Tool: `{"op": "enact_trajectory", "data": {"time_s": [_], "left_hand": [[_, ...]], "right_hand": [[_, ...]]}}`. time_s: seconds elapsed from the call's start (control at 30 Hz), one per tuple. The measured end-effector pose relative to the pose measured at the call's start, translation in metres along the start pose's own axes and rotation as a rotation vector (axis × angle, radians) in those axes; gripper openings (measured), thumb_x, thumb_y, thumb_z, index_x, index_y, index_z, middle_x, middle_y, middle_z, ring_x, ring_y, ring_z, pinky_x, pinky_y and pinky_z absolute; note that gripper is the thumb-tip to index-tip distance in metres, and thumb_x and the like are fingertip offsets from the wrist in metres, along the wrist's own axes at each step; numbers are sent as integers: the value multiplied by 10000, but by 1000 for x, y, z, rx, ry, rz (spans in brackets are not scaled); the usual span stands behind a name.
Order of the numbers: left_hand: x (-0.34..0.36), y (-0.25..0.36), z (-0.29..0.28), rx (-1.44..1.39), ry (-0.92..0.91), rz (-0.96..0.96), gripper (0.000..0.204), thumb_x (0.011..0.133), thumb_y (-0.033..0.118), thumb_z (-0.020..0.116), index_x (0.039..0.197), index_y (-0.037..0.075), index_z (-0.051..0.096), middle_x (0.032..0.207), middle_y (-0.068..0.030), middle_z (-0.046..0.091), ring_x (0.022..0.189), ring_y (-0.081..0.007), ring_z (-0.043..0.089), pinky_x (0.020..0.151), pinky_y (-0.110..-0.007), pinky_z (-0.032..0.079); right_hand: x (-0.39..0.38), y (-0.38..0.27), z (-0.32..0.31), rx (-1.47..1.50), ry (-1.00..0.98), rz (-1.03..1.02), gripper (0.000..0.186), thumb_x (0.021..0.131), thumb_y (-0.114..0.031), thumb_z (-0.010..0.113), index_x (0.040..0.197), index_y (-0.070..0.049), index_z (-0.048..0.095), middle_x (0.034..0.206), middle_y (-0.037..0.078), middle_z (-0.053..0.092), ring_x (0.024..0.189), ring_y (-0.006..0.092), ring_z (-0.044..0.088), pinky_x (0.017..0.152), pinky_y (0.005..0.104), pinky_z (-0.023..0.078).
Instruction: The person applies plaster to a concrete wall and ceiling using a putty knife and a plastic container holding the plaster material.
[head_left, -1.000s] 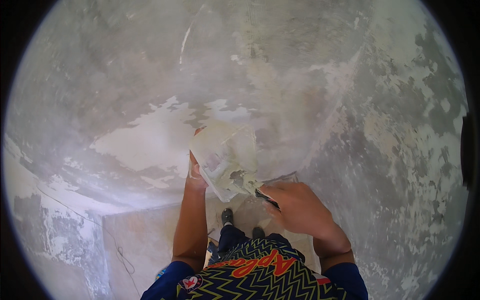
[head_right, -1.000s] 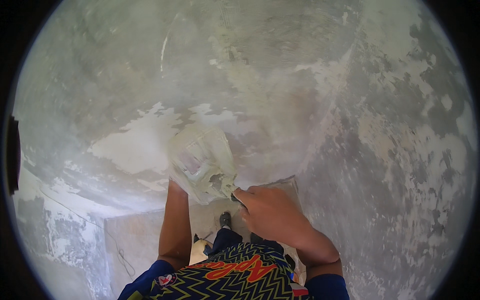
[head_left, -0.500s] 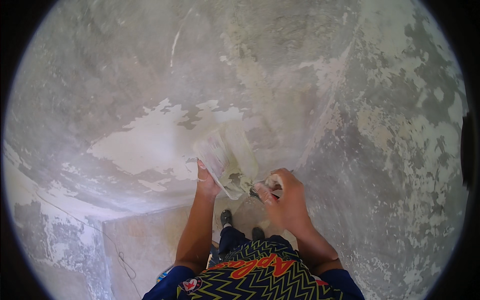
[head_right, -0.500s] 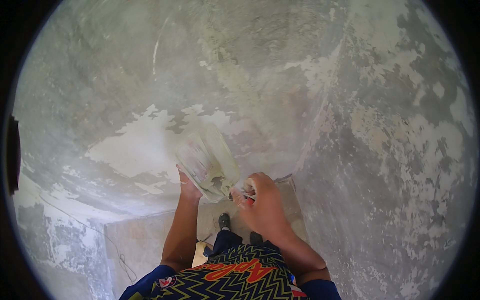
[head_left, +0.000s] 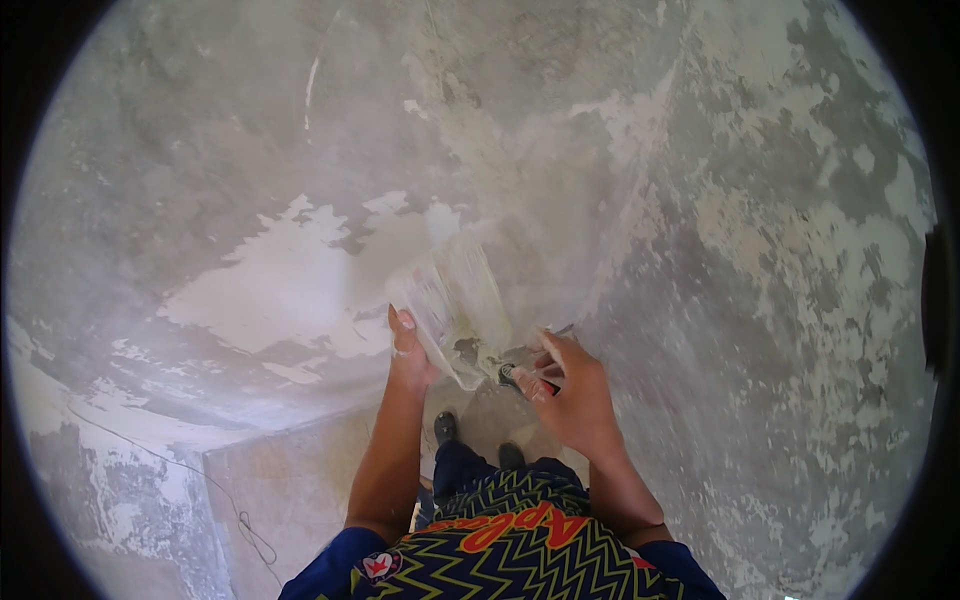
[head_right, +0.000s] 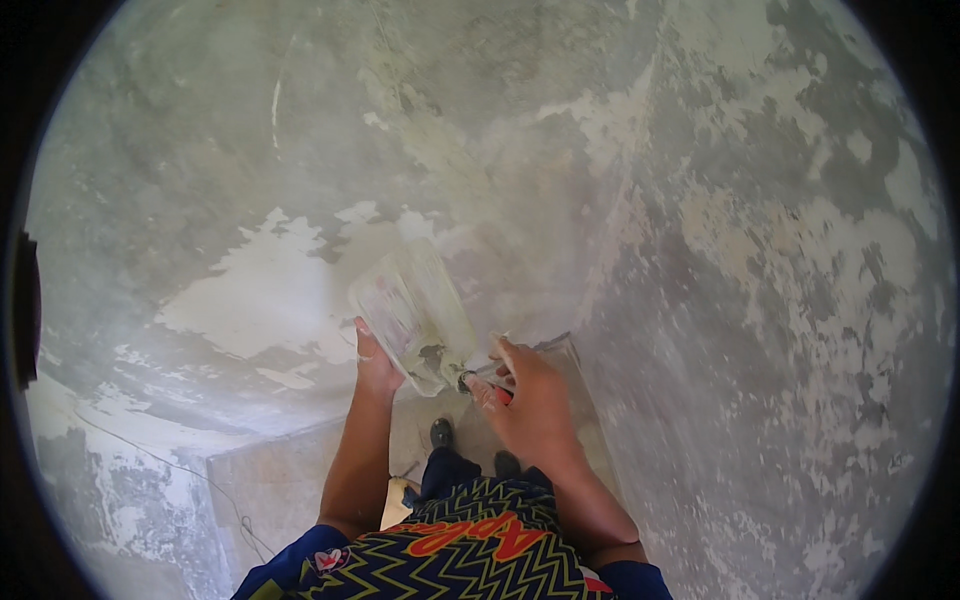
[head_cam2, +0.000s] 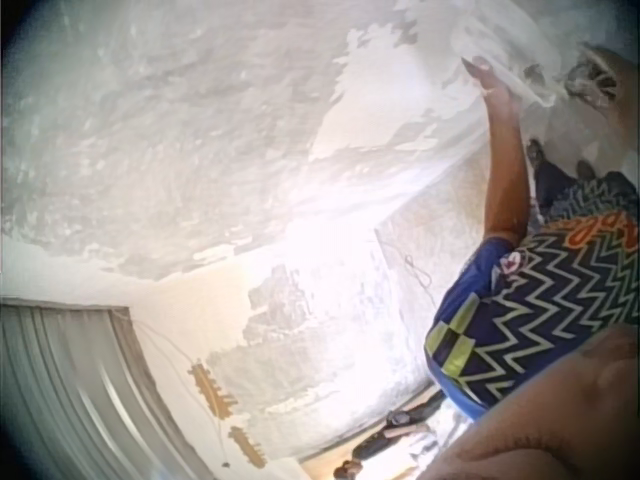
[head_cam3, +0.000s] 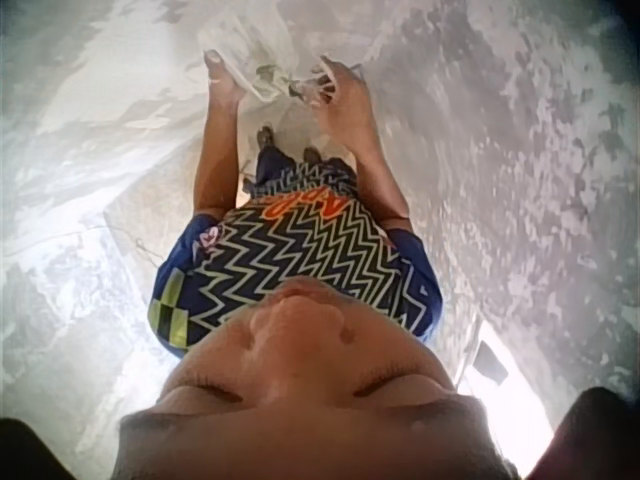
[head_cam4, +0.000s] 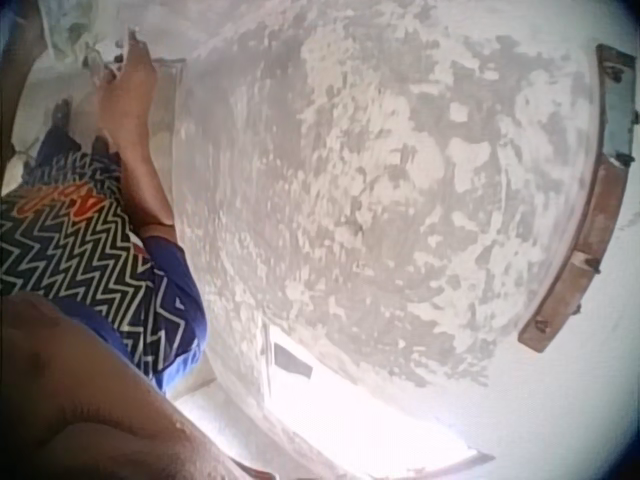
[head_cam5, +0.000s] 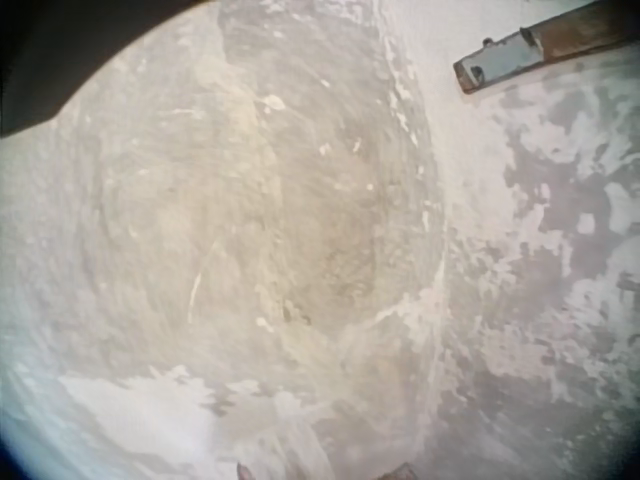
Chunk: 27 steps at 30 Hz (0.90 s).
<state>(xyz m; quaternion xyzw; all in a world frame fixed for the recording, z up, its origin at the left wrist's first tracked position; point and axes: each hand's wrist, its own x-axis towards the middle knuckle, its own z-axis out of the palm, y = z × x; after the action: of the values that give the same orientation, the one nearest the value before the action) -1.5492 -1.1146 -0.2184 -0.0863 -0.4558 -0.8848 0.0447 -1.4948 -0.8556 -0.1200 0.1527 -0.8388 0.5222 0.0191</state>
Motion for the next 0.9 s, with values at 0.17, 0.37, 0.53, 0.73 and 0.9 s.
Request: {"op": "enact_trajectory", "data": {"time_s": [0.17,0.37,0.53,0.73,0.9], "left_hand": [[6,-3,5,-35,25,37,986,921,746,553,1644,167,214,1640,-98,339,1458,-314,413,1171,-515,404],[6,3,7,9,-74,82,984,915,724,588,1639,166,222,1632,-103,355,1452,-324,426,1168,-521,413],[-3,6,-2,-47,-34,66,973,911,719,603,1629,168,247,1604,-109,399,1439,-321,444,1167,-520,415],[-22,9,1,-50,124,37,902,958,732,506,1614,155,281,1577,-124,424,1409,-327,472,1134,-520,448],[-27,10,5,-77,228,-25,825,1009,705,418,1609,150,305,1571,-108,430,1403,-331,472,1135,-524,439]], "right_hand": [[-10,1,-1,-165,-128,-82,507,864,-165,778,1304,38,631,1116,244,711,992,394,702,884,420,550],[-10,2,6,-214,-149,-18,442,861,-178,770,1240,27,672,1113,257,715,1014,421,691,893,432,549],[-13,12,11,-7,-114,-17,389,866,-186,767,1199,2,690,1038,224,734,942,375,722,843,407,561],[-16,29,14,278,-109,51,377,891,-153,783,1193,44,674,1015,149,750,919,181,706,875,320,543],[-13,47,21,635,-198,152,308,954,-161,723,1195,21,666,972,45,713,888,115,641,841,287,519]]}}
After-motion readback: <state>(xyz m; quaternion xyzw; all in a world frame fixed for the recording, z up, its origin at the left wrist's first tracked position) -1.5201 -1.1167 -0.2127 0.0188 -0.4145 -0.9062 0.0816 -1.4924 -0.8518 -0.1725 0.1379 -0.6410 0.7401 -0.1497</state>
